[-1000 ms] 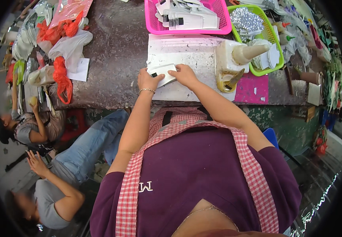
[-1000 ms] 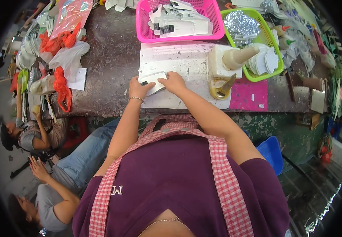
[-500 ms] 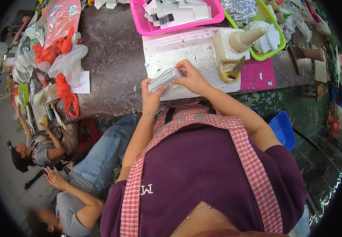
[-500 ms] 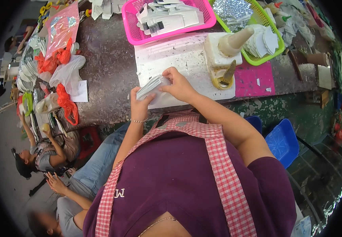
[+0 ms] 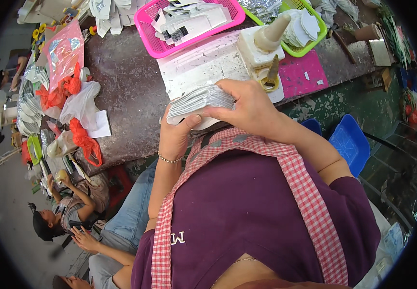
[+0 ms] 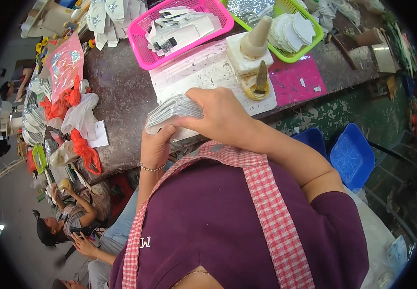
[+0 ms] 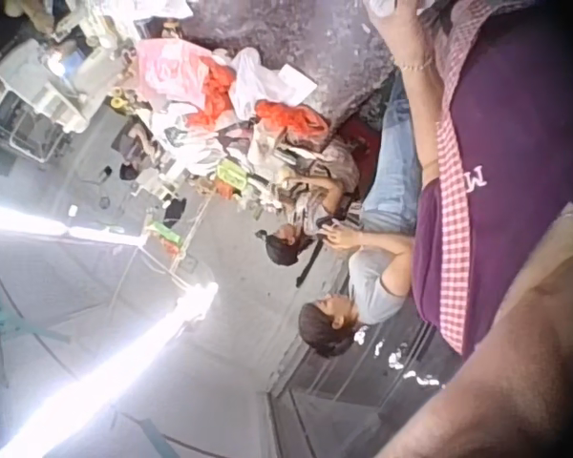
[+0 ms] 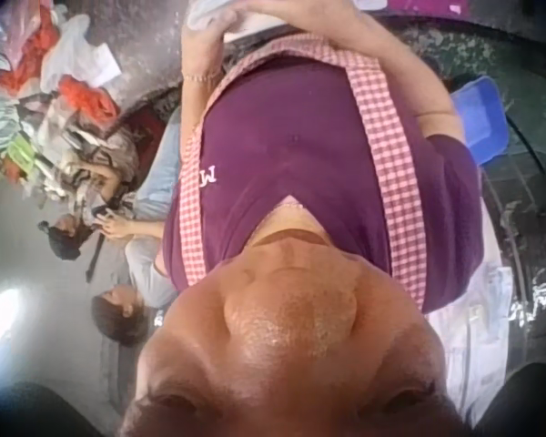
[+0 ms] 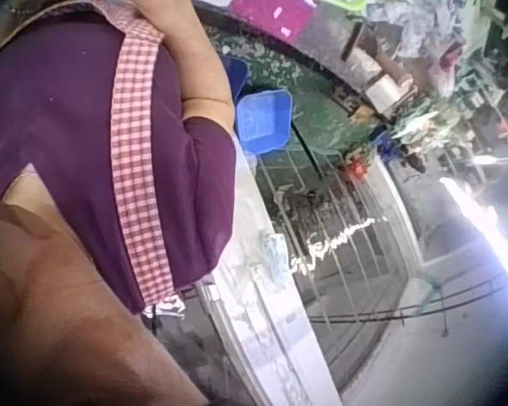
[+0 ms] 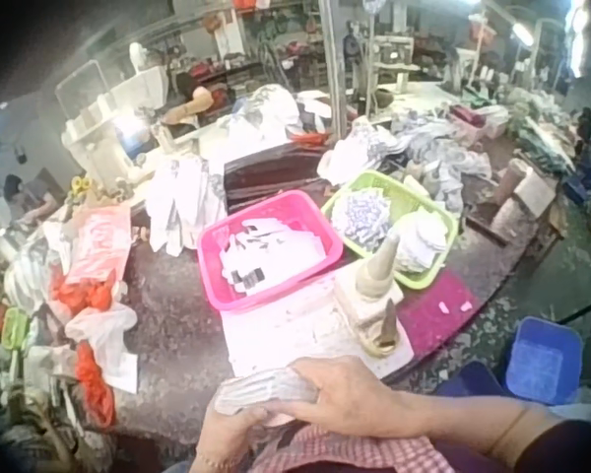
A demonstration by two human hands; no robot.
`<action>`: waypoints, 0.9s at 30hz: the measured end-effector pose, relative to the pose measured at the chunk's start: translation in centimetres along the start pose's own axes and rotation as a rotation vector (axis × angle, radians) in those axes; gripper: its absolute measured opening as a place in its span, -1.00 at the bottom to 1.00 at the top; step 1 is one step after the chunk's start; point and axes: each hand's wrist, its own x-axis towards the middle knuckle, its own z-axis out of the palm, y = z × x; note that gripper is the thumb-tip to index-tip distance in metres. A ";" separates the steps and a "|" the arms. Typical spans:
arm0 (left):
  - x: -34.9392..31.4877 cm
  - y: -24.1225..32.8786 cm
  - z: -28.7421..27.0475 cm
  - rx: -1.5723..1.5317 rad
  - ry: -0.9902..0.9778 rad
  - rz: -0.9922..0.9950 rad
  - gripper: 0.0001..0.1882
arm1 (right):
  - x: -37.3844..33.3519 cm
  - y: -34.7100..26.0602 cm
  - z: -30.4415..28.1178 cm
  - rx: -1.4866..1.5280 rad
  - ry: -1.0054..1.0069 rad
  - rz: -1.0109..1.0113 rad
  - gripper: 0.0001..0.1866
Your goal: The person applies glue to stacks of small white paper pieces using a brush and a squeeze bottle. They repeatedly dip the brush into the glue, coat the paper stacks, and place them into a pink basket. The workspace is cluttered with various craft materials and plastic baskets.
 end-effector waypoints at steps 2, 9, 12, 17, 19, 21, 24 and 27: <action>-0.5 0.8 0.5 0.012 -0.063 0.022 -0.20 | 0.1 1.3 -0.2 0.382 -0.095 0.065 -0.55; -0.7 0.8 -0.9 0.035 -0.183 -0.019 -0.12 | -0.1 2.3 -0.6 0.721 -0.260 0.213 -0.47; -1.2 0.3 0.7 -0.107 -0.083 0.041 -0.13 | 0.0 1.4 -0.2 0.254 -0.114 0.182 -0.50; -1.4 0.5 1.5 0.000 0.044 0.055 -0.27 | -0.2 1.0 0.0 0.163 -0.066 0.168 -0.48; -1.4 0.7 1.0 0.000 -0.016 0.018 -0.25 | -0.2 2.5 -0.1 0.454 -0.082 0.162 -0.46; -1.3 0.7 0.4 0.004 -0.072 -0.016 -0.24 | -0.4 3.0 -0.4 0.705 -0.171 0.216 -0.45; -1.1 0.6 0.1 0.004 -0.113 -0.064 -0.21 | -0.6 4.0 0.0 0.811 -0.186 0.257 -0.48; -1.1 0.4 0.4 -0.032 -0.083 -0.079 -0.19 | -1.0 4.4 0.5 0.561 -0.033 0.172 -0.50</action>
